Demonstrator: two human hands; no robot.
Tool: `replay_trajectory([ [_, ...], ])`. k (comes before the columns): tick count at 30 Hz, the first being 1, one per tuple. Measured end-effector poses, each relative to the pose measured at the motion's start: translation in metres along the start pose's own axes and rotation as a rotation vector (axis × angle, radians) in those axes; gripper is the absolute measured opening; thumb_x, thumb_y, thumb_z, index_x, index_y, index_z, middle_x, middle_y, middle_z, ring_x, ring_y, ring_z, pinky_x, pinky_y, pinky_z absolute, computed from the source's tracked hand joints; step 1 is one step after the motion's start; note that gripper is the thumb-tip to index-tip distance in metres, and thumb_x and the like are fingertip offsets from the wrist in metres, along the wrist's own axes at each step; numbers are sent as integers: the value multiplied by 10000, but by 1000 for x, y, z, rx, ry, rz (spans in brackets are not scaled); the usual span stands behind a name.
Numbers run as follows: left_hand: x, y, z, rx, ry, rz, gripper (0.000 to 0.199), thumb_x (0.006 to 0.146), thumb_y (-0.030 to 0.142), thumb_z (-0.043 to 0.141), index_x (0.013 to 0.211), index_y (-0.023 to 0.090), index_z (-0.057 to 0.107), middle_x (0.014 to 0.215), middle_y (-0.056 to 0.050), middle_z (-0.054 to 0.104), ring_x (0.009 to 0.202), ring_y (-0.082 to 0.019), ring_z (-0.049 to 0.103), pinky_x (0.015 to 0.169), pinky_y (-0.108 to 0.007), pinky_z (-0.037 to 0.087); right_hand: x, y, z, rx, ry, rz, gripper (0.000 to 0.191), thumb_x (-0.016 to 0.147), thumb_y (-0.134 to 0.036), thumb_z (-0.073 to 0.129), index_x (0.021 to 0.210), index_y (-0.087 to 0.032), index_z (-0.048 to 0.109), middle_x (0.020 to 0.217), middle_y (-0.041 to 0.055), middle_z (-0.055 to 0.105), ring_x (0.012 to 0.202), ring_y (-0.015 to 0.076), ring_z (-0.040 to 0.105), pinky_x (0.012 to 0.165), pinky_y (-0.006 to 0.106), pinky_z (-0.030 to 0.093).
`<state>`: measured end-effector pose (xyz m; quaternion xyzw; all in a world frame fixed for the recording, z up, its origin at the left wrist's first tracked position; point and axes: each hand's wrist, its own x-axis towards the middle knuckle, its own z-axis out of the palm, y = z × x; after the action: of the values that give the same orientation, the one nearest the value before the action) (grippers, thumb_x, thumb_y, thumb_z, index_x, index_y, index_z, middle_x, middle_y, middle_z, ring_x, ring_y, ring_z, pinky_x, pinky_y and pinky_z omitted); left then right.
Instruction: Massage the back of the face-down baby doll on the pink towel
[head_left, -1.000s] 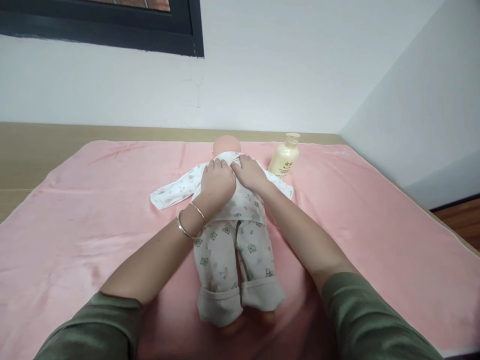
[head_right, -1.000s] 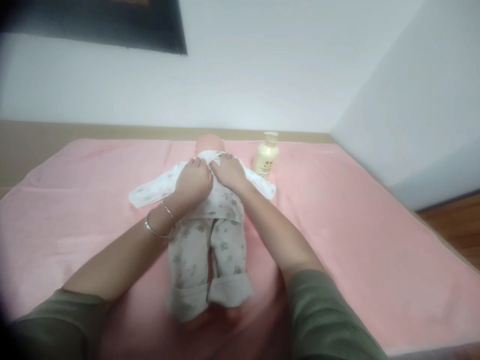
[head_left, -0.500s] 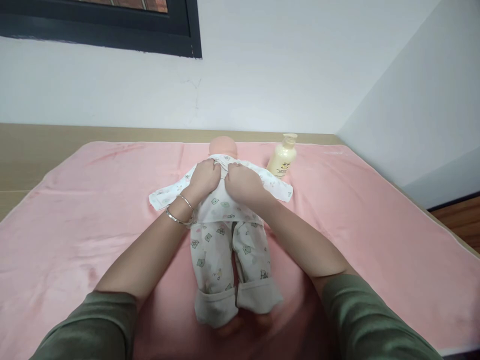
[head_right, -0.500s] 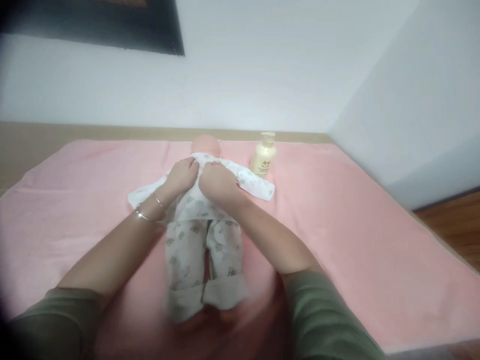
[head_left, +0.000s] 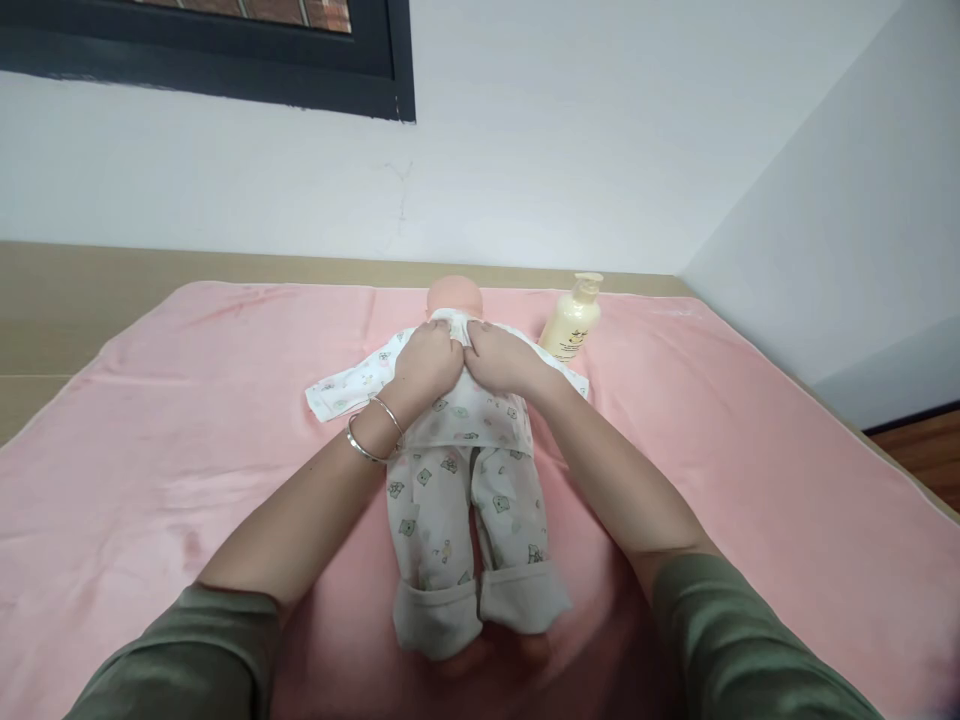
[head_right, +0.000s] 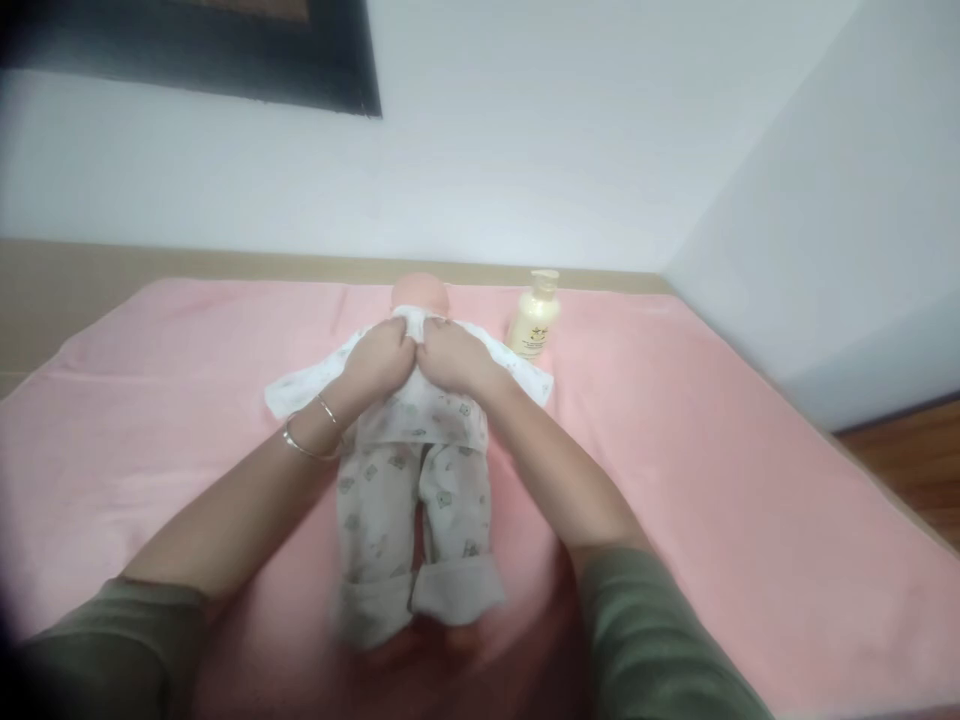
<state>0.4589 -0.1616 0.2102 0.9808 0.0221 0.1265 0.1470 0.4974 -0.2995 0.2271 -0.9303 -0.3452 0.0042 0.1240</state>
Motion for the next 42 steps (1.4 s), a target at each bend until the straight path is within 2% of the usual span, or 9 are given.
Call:
replay_trajectory([
  [3, 8, -6, -2, -85, -25, -94, 392, 966, 224, 339, 1081, 119, 699, 1124, -208, 739, 1064, -340, 690, 952, -451, 537, -11, -18, -2, -93, 18, -25, 373, 1015, -178, 349, 1250, -51, 609, 1298, 245, 664, 1211, 360, 608, 1049, 453, 467],
  [6, 7, -4, -5, -90, -49, -125, 402, 980, 247, 342, 1123, 96, 685, 1143, -218, 737, 1081, -343, 694, 962, -448, 536, -10, -22, 1, -91, 46, -13, 349, 992, -118, 348, 1196, -66, 626, 1252, 232, 677, 1168, 335, 617, 1050, 424, 458],
  [11, -6, 13, -11, 21, -41, -11, 282, 944, 158, 429, 995, 121, 704, 1098, -213, 723, 1121, -340, 682, 1010, -450, 528, 11, 2, 8, 56, 98, 110, 410, 1050, -274, 324, 1258, -45, 593, 1320, 240, 659, 1206, 352, 594, 1056, 453, 460],
  [16, -10, 21, -19, 75, -140, -23, 316, 902, 101, 436, 1057, 97, 712, 1106, -222, 719, 1092, -330, 685, 886, -403, 555, 20, 15, 14, 61, 117, 137, 480, 1058, -333, 308, 1297, -18, 580, 1397, 260, 618, 1244, 362, 570, 1091, 477, 436],
  [21, 3, 3, -13, -17, -102, -42, 366, 963, 195, 369, 1089, 88, 695, 1127, -232, 721, 1091, -343, 688, 942, -434, 534, 7, -2, 7, -4, 45, 82, 500, 1064, -303, 304, 1395, -4, 532, 1453, 256, 594, 1310, 389, 544, 1130, 513, 407],
  [27, 13, -11, 8, -71, 31, -86, 434, 980, 228, 296, 1083, 78, 689, 1184, -237, 724, 1117, -338, 675, 1001, -445, 505, -11, -31, 5, -140, 30, -6, 443, 968, -80, 360, 1333, -7, 598, 1428, 269, 604, 1364, 359, 530, 1181, 459, 370],
  [32, 11, -14, 19, -114, 101, -78, 401, 964, 264, 341, 1097, 116, 689, 1186, -197, 738, 1118, -322, 675, 1020, -430, 499, 3, -8, 5, 76, 64, 67, 396, 1031, -195, 313, 1214, -117, 655, 1265, 177, 710, 1145, 298, 652, 1031, 405, 487],
  [36, 10, -15, 23, -139, 155, -74, 400, 967, 282, 352, 1122, 146, 694, 1216, -167, 742, 1155, -309, 663, 1069, -430, 478, 22, 18, 18, 112, 132, 163, 471, 1065, -376, 300, 1238, -108, 646, 1392, 201, 653, 1283, 339, 564, 1125, 475, 426],
  [42, 9, -14, 22, -150, 147, -78, 414, 963, 278, 345, 1145, 146, 692, 1229, -163, 737, 1174, -313, 655, 1079, -435, 471, 27, 22, 30, 114, 175, 176, 505, 1059, -382, 294, 1286, -88, 636, 1414, 206, 642, 1304, 346, 556, 1159, 492, 392],
])
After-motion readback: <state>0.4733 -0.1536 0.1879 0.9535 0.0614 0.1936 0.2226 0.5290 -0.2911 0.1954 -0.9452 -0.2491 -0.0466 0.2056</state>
